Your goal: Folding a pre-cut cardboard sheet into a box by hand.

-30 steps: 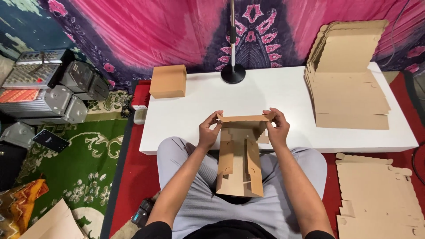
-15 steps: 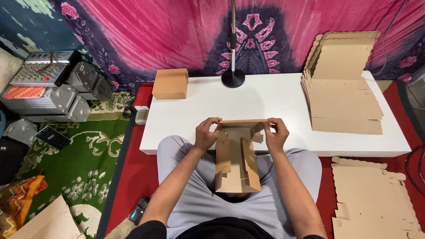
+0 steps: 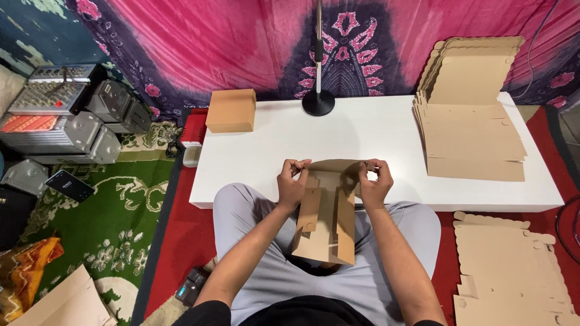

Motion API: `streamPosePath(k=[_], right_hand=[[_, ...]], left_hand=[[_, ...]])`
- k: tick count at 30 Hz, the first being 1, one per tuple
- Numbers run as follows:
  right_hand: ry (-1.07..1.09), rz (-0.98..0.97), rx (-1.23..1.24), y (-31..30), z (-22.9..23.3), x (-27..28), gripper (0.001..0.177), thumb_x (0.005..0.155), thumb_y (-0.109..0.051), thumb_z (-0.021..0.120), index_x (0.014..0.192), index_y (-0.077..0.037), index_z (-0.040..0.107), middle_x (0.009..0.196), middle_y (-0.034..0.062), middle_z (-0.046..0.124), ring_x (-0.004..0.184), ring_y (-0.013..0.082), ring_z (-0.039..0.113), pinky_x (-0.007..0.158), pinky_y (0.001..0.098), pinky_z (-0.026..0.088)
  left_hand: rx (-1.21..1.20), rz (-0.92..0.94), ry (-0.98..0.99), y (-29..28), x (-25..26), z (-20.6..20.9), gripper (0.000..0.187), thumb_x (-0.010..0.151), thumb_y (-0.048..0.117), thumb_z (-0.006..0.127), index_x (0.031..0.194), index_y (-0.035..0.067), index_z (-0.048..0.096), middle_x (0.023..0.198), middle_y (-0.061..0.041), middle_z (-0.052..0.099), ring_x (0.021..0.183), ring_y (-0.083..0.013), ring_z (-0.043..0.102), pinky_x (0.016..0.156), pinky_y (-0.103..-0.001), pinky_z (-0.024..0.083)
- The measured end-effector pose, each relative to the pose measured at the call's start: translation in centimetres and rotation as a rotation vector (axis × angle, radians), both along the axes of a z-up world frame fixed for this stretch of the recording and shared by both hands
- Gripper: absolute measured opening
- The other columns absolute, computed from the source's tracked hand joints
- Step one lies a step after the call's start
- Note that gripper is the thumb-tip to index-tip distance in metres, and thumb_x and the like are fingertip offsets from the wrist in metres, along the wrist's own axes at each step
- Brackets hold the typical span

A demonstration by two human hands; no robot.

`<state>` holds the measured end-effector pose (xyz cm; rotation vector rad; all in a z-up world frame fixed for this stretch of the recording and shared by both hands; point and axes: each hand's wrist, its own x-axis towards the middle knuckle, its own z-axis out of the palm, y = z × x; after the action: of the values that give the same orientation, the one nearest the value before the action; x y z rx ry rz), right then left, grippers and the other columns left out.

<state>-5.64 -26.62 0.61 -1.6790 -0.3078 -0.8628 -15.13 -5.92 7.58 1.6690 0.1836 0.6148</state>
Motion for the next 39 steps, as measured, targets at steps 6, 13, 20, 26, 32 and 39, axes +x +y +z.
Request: streamPosePath(k=[6, 13, 20, 26, 32, 39], right_hand=[[-0.001, 0.037, 0.001, 0.6, 0.6, -0.6, 0.021, 0.088, 0.002, 0.083, 0.09, -0.008, 0.065, 0.076, 0.0053, 0.065, 0.074, 0.0225, 0.067, 0.072, 0.0352, 0.057], [0.02, 0.178, 0.049, 0.4, 2.4, -1.2, 0.012, 0.093, 0.002, 0.074, 0.098, -0.006, 0.067, 0.086, 0.0069, 0.065, 0.084, 0.0238, 0.067, 0.079, 0.0377, 0.056], [0.02, 0.475, 0.061, 0.6, 4.5, -2.0, 0.035, 0.109, -0.014, 0.045, 0.109, 0.003, 0.076, 0.106, 0.0215, 0.071, 0.102, 0.0306, 0.069, 0.092, 0.0436, 0.054], [0.294, 0.679, 0.121, -0.1, 4.2, 0.6, 0.031, 0.103, -0.013, 0.053, 0.117, 0.005, 0.074, 0.114, 0.0239, 0.073, 0.11, 0.0322, 0.067, 0.099, 0.0474, 0.051], [0.473, 0.715, -0.038, -0.4, 6.4, 5.3, 0.022, 0.09, 0.001, 0.073, 0.111, 0.002, 0.076, 0.107, 0.0216, 0.075, 0.102, 0.0317, 0.07, 0.096, 0.0449, 0.053], [0.37, 0.518, 0.051, 1.5, 3.5, 9.3, 0.005, 0.092, 0.001, 0.077, 0.096, 0.0, 0.08, 0.08, 0.0121, 0.074, 0.075, 0.017, 0.067, 0.08, 0.0338, 0.056]], left_hand=[[-0.084, 0.027, 0.089, 0.5, 0.8, 0.1, 0.027, 0.095, 0.012, 0.068, 0.078, 0.011, 0.047, 0.098, -0.016, 0.079, 0.091, -0.0168, 0.072, 0.084, -0.038, 0.057], [-0.141, -0.064, -0.042, 1.9, 1.3, 0.7, 0.029, 0.107, 0.021, 0.055, 0.08, 0.011, 0.056, 0.069, -0.004, 0.062, 0.074, -0.0091, 0.055, 0.074, -0.028, 0.051], [-0.049, -0.065, 0.009, 4.3, 3.1, -0.2, 0.01, 0.094, 0.016, 0.077, 0.091, 0.01, 0.069, 0.082, -0.002, 0.074, 0.082, -0.0082, 0.066, 0.078, -0.028, 0.054], [-0.156, -0.133, 0.105, 7.8, 7.8, -2.5, 0.024, 0.084, 0.015, 0.087, 0.094, 0.012, 0.066, 0.083, 0.0, 0.075, 0.078, -0.0056, 0.067, 0.078, -0.025, 0.057], [-0.275, -0.36, 0.295, 9.9, 11.9, -1.1, 0.019, 0.081, 0.017, 0.089, 0.09, 0.009, 0.075, 0.079, -0.002, 0.074, 0.072, -0.0045, 0.064, 0.067, -0.021, 0.054], [-0.418, -0.308, 0.2, 9.7, 14.7, -4.5, 0.017, 0.078, 0.007, 0.091, 0.077, 0.007, 0.074, 0.071, -0.002, 0.07, 0.068, -0.0026, 0.056, 0.061, -0.018, 0.045]])
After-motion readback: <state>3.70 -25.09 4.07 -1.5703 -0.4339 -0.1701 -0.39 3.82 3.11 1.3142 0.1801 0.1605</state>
